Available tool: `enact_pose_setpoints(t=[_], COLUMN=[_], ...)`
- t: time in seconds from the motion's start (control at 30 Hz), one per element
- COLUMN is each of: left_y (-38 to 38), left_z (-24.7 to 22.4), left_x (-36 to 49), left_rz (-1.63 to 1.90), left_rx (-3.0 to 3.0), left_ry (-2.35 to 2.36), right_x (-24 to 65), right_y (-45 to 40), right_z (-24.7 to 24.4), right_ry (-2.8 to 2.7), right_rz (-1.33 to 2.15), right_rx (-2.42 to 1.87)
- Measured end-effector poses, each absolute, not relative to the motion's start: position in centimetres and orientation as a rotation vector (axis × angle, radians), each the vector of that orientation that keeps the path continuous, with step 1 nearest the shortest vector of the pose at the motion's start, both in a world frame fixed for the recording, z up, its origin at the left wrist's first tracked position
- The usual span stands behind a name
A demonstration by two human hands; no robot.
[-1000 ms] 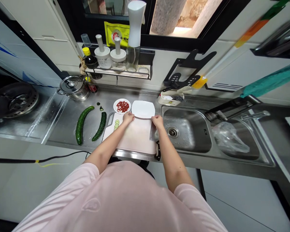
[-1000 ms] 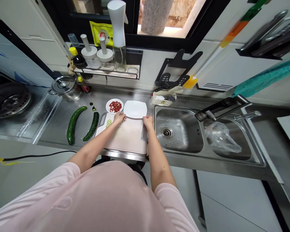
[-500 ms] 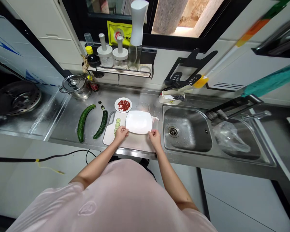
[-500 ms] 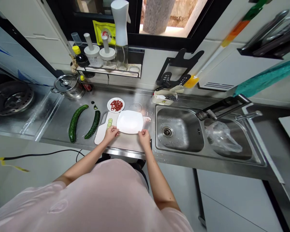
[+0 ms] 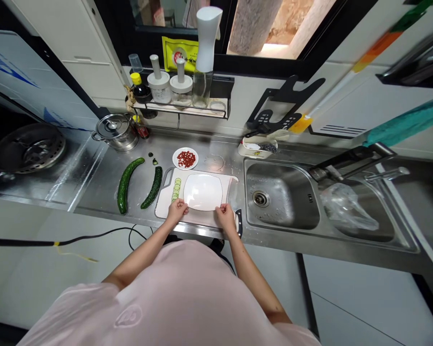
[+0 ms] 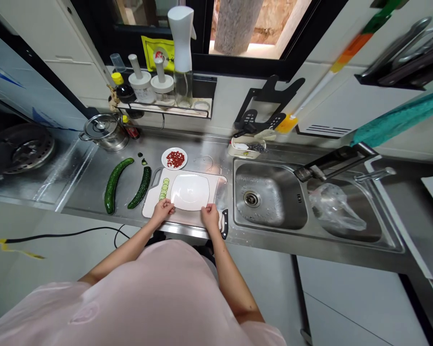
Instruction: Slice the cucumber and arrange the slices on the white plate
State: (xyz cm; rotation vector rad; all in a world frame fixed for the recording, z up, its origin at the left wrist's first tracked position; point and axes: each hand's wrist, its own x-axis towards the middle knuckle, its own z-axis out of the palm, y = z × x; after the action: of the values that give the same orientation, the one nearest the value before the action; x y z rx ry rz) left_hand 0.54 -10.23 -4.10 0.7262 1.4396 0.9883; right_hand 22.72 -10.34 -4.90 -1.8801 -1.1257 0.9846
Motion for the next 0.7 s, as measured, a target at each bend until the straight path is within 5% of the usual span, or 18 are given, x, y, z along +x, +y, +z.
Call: enact_pose_setpoints(t=[0.7], left_y=[-10.3], left_z=[-5.6], left_x=[-0.1], left_rz=[0.793], left_rx=[0.961], left_ry=[1.675], right_x=[22.7], right_y=[-10.7], right_z=[-5.1], right_ry=[-1.303], right_rz=[1.001], right_rx=[-2.146])
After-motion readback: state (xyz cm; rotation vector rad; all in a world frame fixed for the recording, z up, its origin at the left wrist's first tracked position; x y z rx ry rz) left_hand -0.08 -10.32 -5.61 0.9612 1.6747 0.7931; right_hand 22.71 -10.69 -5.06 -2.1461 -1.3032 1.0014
